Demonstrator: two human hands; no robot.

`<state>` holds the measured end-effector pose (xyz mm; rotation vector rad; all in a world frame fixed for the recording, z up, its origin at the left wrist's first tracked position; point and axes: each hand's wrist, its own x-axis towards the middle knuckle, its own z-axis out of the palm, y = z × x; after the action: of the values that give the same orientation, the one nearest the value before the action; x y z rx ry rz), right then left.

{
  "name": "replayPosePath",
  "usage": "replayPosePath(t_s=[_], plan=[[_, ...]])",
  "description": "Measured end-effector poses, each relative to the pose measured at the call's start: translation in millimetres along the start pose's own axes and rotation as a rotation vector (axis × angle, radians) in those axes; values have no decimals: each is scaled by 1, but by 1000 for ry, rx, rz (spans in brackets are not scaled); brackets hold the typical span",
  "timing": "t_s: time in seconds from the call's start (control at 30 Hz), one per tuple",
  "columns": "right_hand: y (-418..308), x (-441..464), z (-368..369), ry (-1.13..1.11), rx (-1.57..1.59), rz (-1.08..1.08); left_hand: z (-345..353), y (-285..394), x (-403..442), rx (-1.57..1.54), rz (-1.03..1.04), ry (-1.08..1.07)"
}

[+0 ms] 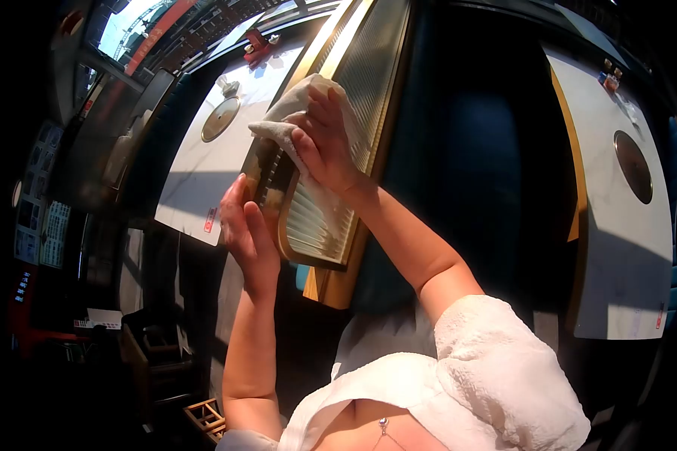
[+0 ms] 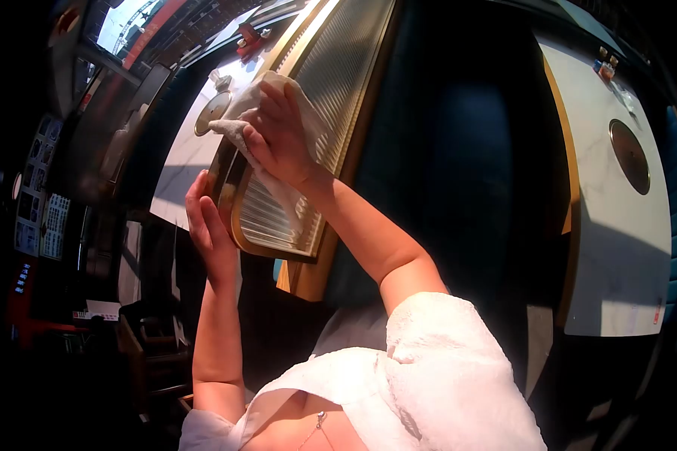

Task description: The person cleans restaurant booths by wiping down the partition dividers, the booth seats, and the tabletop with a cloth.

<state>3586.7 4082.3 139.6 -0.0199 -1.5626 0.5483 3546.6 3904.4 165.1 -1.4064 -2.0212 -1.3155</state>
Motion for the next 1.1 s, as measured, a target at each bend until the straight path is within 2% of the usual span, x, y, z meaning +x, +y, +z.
replayPosePath(t_s=[0.03,0.1,0.17,0.23,0.27,0.3,0.33,0.37,0.4,0.43,0.47,0.5,0.57,0.6,0.63,0.67,0.7,0.73,0.8,0.87,0.9,0.93,1.03,1.07,1.1], plan=[[31,12,1,-5,-94,-90,-1,-1,-1,17,7,-17],[92,33,1,-50,62,162,-2,0,-1,18,3,-35],[134,61,-7,-209,-33,168,1,-1,1,40,80,16],[105,75,-12,-306,-237,237,-2,-3,3,62,88,-8],[75,94,-17,-654,-308,227,-1,-1,5,81,128,30],[53,93,-5,-769,-267,278,0,0,6,97,169,62],[20,81,2,-889,-340,61,-4,1,5,60,144,27],[-23,76,10,-1034,-321,110,-7,1,4,64,140,35],[-55,63,13,-1100,-193,-4,-9,-2,3,-92,50,50],[-81,35,22,-946,57,-24,-12,-4,1,-248,-40,65],[-106,23,16,-904,-25,-74,-17,-6,-2,-424,-57,161],[-122,14,12,-859,-104,-122,-26,-3,-6,-249,-71,196],[-128,-26,30,-463,-345,-275,-34,-13,-15,-312,-115,266],[-134,-36,27,-473,-492,-378,-40,-15,-17,-310,-142,294],[-136,-49,14,-600,-779,-651,-48,-17,-19,-305,-175,320],[-138,-50,2,-611,-761,-650,-55,-17,-18,-288,-166,338],[-138,-48,-9,-864,-429,-24,-62,-12,-18,-244,-161,345],[-133,-55,-16,-938,-281,238,-67,-12,-19,-234,-149,357],[-104,-100,-14,-1048,181,450,-75,-14,-23,-219,-136,384],[-75,-177,3,-1031,870,838,-81,-15,-33,-177,-143,377],[-67,-207,9,-996,1075,980,-82,-14,-37,-171,-147,387],[-63,-226,12,-995,1145,1023,-80,-13,-37,-153,-142,359],[-89,-107,-21,-1401,570,333,-74,-11,-36,-126,-132,347],[-94,-84,-21,-1205,805,326,-71,-9,-34,-136,-132,337],[-92,-64,-20,-1097,679,74,-68,-7,-34,-150,-137,317]])
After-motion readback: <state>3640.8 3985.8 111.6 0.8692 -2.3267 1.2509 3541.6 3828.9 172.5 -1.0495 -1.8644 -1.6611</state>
